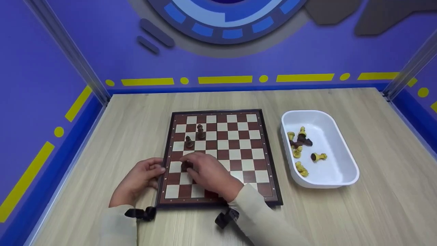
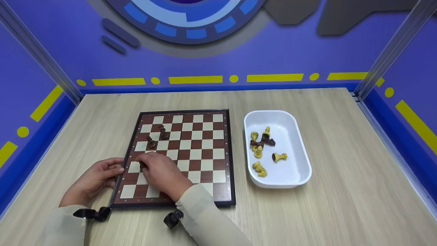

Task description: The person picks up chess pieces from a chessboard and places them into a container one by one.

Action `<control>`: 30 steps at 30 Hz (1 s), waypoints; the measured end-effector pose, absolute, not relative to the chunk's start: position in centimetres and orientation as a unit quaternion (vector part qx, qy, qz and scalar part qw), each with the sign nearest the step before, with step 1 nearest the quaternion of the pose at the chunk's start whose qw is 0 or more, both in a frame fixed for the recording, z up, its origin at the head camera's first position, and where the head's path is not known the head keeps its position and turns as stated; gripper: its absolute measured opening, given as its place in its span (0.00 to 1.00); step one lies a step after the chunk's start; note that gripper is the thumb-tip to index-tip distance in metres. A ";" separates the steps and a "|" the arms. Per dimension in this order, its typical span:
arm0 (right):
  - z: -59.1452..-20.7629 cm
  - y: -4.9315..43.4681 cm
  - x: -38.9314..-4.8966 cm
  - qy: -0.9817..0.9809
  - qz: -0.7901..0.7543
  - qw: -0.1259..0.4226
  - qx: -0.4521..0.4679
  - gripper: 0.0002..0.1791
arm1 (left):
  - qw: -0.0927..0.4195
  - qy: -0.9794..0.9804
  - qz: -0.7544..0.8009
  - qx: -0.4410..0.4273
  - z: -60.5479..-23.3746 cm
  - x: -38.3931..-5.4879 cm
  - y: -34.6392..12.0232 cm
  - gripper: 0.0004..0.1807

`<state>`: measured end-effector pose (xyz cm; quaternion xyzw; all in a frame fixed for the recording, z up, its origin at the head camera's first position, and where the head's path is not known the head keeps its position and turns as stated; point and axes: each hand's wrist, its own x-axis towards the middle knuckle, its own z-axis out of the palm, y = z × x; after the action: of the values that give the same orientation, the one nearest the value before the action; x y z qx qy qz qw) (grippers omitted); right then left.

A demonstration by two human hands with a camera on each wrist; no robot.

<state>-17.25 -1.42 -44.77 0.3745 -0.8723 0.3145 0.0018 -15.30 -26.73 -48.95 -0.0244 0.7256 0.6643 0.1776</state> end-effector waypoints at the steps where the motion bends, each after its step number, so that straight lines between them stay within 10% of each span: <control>1: -44.8 -1.4 -17.2 -0.872 0.317 0.006 0.372 0.16 | 0.178 0.726 0.664 -0.023 -48.9 -15.3 -26.7 0.28; 30: -44.4 -1.0 -17.6 -0.859 0.376 0.050 0.345 0.07 | 0.178 0.727 0.663 -0.028 -49.1 -15.5 -26.8 0.28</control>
<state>-17.61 -0.99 -44.42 0.3449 -0.8585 0.3760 0.0505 -15.45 -26.84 -49.12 -0.0282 0.7270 0.6627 0.1776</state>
